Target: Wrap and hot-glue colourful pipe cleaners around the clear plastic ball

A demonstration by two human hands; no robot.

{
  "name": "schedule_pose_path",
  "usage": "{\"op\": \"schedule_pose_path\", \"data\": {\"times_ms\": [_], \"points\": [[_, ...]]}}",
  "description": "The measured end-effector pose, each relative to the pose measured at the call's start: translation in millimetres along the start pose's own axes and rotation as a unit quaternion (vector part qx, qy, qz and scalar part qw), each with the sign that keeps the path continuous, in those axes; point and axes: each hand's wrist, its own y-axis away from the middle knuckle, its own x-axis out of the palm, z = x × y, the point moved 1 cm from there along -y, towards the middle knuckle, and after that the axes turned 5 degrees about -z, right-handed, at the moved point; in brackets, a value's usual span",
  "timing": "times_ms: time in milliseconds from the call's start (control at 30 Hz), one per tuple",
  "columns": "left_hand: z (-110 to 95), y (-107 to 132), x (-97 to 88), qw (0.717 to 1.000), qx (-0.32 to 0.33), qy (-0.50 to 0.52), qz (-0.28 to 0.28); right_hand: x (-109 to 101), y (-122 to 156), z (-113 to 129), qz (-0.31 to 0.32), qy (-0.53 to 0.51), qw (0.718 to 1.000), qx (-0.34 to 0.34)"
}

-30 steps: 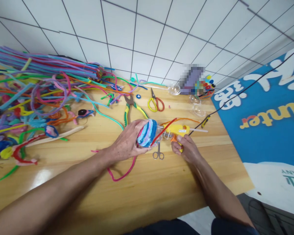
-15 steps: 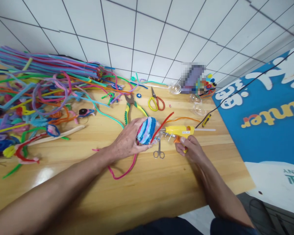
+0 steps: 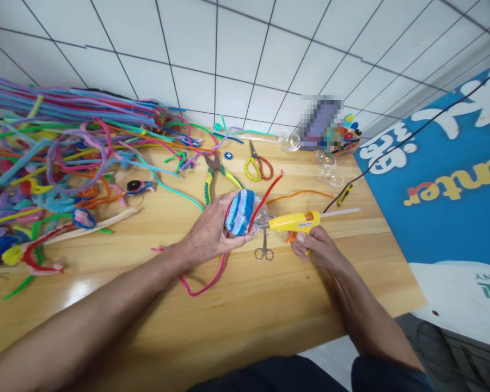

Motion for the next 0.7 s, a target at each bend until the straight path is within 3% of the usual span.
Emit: {"op": "schedule_pose_path", "data": {"times_ms": [300,700], "points": [[-8,-4,-3.0,0.999,-0.037,-0.002,-0.008,6,-3,0,-0.015,0.042,0.999,-0.024],[0,0,-1.3,0.999,-0.041,-0.011,-0.032,19,-8,-9,-0.035,0.037,0.997,-0.066]]}}
